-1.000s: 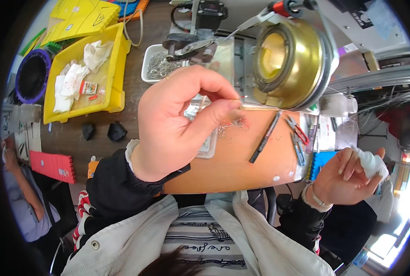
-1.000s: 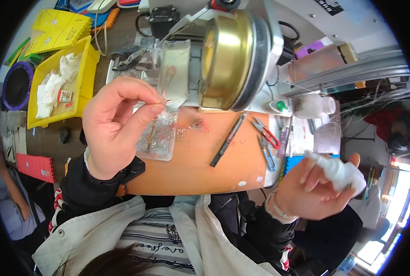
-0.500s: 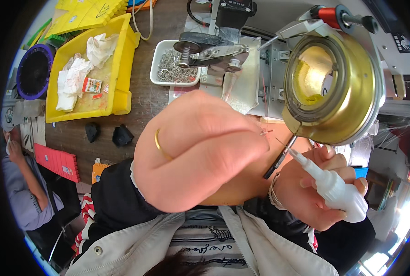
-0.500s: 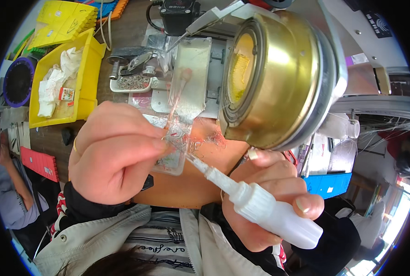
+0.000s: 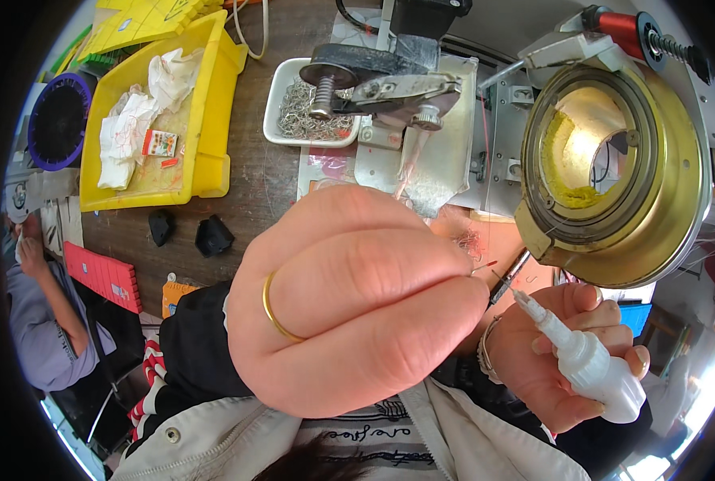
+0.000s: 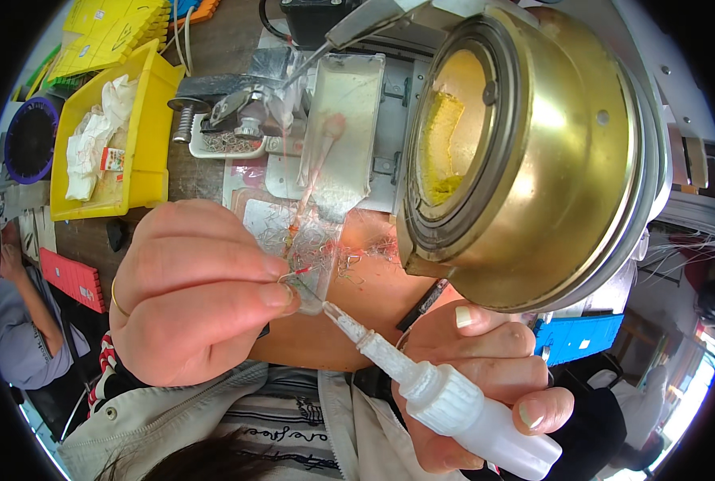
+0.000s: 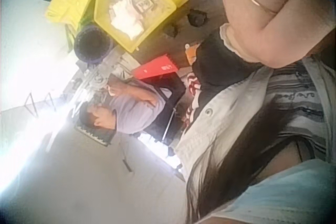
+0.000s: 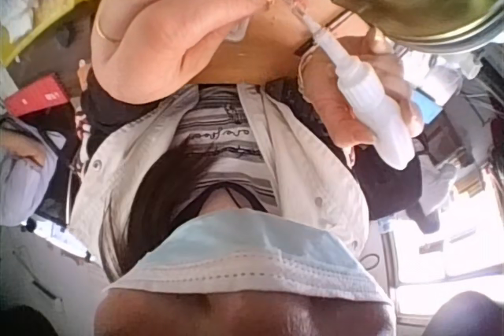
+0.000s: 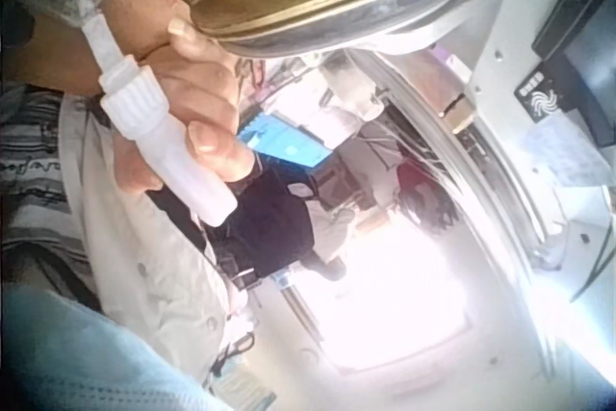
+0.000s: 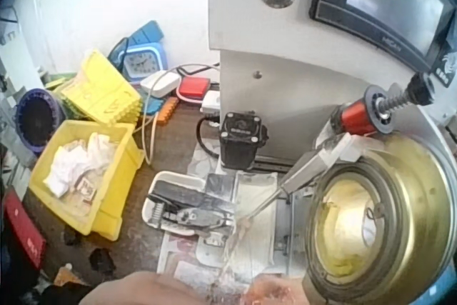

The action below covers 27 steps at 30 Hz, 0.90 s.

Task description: Assembling small electronic components using various hand tools and a winding machine.

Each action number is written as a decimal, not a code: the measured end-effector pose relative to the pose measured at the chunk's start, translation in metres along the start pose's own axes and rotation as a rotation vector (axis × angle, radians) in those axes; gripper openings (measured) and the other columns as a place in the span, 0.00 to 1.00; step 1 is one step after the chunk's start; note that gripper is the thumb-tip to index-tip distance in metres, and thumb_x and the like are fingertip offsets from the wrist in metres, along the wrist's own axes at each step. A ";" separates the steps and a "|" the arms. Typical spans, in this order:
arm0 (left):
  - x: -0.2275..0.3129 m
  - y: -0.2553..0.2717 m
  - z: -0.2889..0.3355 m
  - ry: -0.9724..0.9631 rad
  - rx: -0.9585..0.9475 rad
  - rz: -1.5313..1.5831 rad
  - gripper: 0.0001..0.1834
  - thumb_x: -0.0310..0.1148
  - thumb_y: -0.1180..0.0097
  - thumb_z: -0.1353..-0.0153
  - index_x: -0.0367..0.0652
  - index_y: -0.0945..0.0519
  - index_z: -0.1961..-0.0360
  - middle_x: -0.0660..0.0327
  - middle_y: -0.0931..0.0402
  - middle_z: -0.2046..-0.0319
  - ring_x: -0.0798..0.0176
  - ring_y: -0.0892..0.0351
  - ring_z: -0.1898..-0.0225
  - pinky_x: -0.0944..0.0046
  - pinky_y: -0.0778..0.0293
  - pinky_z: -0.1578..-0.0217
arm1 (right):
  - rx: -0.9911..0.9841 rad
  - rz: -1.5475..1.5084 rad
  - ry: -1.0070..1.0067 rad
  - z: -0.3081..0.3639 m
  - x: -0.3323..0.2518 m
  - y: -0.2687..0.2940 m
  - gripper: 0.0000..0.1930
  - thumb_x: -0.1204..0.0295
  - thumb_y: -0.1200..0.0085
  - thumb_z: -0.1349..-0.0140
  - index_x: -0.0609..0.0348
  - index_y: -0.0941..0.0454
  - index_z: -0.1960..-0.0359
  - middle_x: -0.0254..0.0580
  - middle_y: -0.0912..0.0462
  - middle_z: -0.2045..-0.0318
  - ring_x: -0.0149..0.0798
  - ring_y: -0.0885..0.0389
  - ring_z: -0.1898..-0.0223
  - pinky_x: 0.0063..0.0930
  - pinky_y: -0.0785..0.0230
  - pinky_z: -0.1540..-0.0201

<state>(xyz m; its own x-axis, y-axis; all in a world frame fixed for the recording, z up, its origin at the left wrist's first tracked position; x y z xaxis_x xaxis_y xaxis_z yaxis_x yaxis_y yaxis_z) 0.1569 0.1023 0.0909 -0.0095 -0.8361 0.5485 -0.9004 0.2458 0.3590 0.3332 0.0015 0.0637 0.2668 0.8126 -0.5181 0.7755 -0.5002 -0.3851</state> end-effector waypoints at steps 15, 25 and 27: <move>0.001 -0.001 0.002 0.007 0.056 0.008 0.16 0.20 0.29 0.56 0.40 0.19 0.65 0.56 0.20 0.67 0.59 0.23 0.72 0.64 0.26 0.73 | -0.092 -0.034 -0.017 0.000 -0.001 0.002 0.27 0.52 0.46 0.36 0.63 0.33 0.46 0.33 0.32 0.78 0.30 0.33 0.78 0.46 0.28 0.44; 0.001 -0.001 0.000 0.013 0.046 0.006 0.16 0.19 0.29 0.57 0.39 0.19 0.64 0.56 0.20 0.67 0.60 0.23 0.73 0.65 0.27 0.74 | -0.149 -0.061 -0.010 -0.001 -0.002 0.001 0.28 0.53 0.46 0.36 0.65 0.33 0.46 0.34 0.33 0.78 0.30 0.33 0.79 0.55 0.31 0.36; 0.001 -0.001 0.000 0.003 0.058 0.009 0.16 0.19 0.29 0.57 0.39 0.19 0.64 0.55 0.20 0.67 0.60 0.23 0.73 0.65 0.28 0.75 | -0.181 -0.064 -0.002 -0.002 -0.002 -0.001 0.28 0.53 0.46 0.36 0.66 0.33 0.46 0.34 0.33 0.78 0.30 0.33 0.79 0.55 0.31 0.36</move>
<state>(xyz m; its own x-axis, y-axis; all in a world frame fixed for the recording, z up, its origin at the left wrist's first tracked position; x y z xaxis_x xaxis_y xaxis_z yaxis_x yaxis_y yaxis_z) 0.1579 0.1008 0.0907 -0.0170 -0.8323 0.5540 -0.9241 0.2246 0.3092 0.3329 0.0005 0.0668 0.2129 0.8403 -0.4986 0.8810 -0.3858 -0.2739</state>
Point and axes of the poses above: each hand's wrist, its own z-axis away from the middle knuckle, its own y-axis out of the back of the hand, x = y × z, the point moved 5 cm from there along -z, towards the middle knuckle
